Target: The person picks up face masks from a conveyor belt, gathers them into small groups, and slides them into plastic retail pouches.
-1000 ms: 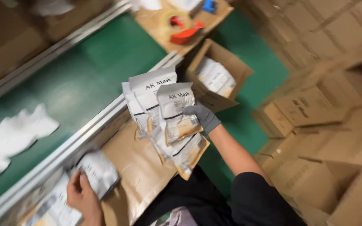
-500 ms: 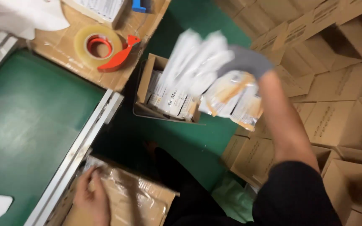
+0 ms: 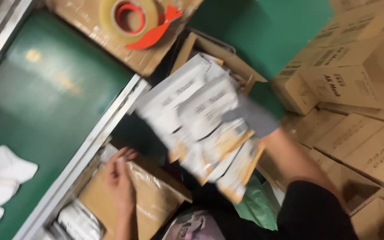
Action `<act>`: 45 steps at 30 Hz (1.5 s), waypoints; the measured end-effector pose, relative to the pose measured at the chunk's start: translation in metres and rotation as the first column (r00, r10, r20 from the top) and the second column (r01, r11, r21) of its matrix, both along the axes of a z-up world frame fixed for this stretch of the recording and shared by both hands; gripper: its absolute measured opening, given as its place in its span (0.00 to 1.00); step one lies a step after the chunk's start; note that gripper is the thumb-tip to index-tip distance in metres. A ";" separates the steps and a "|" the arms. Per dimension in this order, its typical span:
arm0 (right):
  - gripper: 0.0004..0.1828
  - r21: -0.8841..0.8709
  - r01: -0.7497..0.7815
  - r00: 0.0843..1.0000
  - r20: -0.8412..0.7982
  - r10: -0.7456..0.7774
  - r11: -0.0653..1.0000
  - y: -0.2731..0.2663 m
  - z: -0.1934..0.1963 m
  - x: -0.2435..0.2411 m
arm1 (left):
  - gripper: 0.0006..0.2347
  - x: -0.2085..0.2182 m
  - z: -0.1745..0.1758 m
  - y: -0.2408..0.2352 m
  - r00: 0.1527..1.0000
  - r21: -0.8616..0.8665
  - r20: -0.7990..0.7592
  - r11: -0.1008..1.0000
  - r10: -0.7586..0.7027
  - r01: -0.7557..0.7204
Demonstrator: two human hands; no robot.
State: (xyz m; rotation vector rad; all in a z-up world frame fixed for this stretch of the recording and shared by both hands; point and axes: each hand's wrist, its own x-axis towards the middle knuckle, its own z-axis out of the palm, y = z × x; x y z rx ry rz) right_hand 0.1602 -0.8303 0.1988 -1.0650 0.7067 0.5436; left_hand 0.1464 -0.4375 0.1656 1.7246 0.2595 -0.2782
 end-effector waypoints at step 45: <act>0.26 -0.636 -0.166 0.429 0.642 0.636 0.754 0.477 -0.092 0.051 | 0.26 -0.129 -0.047 0.348 0.870 0.463 0.492 0.835 0.036 -0.296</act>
